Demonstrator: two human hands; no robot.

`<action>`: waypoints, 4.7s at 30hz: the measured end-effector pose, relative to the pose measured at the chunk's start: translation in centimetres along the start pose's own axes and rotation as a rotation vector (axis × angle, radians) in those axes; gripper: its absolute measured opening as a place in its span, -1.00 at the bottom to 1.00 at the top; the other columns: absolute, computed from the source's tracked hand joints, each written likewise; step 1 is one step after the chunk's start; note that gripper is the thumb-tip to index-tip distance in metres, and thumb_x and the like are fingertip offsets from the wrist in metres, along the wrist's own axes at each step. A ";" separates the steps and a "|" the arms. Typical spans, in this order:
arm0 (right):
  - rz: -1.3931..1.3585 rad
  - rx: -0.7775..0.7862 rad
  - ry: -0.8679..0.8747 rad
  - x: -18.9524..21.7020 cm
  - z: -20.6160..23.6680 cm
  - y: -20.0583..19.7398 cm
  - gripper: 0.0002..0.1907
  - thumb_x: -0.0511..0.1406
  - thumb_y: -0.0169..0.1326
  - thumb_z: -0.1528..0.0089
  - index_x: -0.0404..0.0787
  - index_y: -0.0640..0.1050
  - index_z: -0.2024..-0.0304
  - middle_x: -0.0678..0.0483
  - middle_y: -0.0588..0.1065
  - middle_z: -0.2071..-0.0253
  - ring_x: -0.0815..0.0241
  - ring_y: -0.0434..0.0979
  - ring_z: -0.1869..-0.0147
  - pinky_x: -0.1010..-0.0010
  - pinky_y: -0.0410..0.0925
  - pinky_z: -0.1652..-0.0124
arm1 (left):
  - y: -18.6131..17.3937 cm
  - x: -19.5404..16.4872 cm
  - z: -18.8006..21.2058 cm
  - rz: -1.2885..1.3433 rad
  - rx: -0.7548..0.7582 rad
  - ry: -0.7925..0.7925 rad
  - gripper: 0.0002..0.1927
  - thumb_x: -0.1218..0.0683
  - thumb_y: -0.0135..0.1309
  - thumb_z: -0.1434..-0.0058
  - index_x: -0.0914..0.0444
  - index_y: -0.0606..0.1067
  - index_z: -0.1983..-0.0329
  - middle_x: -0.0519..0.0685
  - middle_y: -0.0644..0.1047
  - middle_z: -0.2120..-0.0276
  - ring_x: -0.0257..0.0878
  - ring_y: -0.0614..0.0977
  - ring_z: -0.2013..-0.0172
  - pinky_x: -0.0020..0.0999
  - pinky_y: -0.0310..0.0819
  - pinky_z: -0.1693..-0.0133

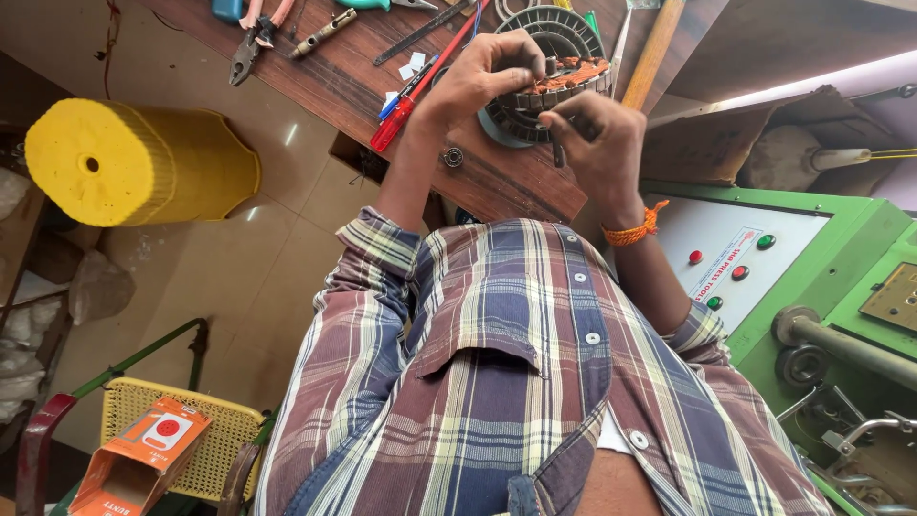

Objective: The person sits at a workbench repairing a mixer grinder motor. They hold the armature with orange copper windings, fit it into the motor housing, and use a screwdriver-like tool to tighten and adjust components while positioning small parts by hand.

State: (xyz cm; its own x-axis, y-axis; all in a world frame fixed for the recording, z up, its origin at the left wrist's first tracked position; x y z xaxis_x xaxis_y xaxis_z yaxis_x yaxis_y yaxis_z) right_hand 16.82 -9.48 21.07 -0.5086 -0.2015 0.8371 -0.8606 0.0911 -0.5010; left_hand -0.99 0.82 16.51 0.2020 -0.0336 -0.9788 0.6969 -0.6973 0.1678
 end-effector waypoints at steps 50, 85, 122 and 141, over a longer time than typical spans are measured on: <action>0.019 0.268 -0.054 -2.9 0.7 -6.5 -0.92 -0.49 0.27 -0.28 -0.31 0.63 0.18 0.03 0.61 0.28 0.38 0.60 0.25 0.53 0.39 0.25 | 7.8 0.6 2.2 -0.741 -0.525 0.187 -0.42 -0.01 0.38 -0.16 0.14 0.46 -0.22 -0.13 0.53 0.10 -0.17 0.48 0.02 -0.15 0.34 -0.13; 0.006 0.053 -0.078 -0.2 -2.9 -3.7 -0.92 -0.47 0.28 -0.34 -0.34 0.61 0.15 0.10 0.54 0.37 0.46 0.48 0.33 0.53 0.32 0.33 | 3.2 1.1 -1.0 -0.029 -0.116 -0.021 -0.88 0.15 0.11 -0.31 0.30 0.53 0.16 -0.14 0.50 0.20 -0.39 0.53 0.13 -0.45 0.45 0.01; 0.179 0.073 -0.314 -3.1 -5.7 -3.4 -0.91 -0.45 0.33 -0.31 -0.28 0.67 0.16 0.02 0.45 0.36 0.18 0.48 0.33 0.35 0.31 0.30 | 7.9 0.1 2.7 -0.886 -0.559 0.370 -0.62 0.01 0.34 -0.21 0.23 0.52 -0.01 -0.02 0.48 0.05 -0.10 0.49 0.01 -0.13 0.40 -0.08; 0.055 0.059 0.112 1.9 0.0 -3.7 -0.84 -0.43 0.25 -0.34 -0.33 0.58 0.05 0.04 0.53 0.39 0.35 0.47 0.42 0.46 0.30 0.35 | 2.1 0.8 1.2 -0.050 -0.030 -0.081 -0.90 0.18 0.10 -0.41 0.28 0.53 0.06 -0.20 0.51 0.22 -0.44 0.52 0.14 -0.47 0.44 0.03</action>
State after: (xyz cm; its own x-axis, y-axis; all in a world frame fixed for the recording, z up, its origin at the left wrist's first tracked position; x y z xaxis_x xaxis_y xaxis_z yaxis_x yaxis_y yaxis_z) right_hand 19.08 -10.25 24.53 -0.5576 -0.0870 0.8255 -0.8300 0.0407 -0.5563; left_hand -0.18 -1.53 15.96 0.1110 -0.0581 -0.9921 0.7250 -0.6781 0.1208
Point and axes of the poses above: each hand's wrist, its own z-axis away from the middle knuckle, its own y-axis out of the palm, x = y × z, the point moved 3 cm from there along -z, towards the middle knuckle
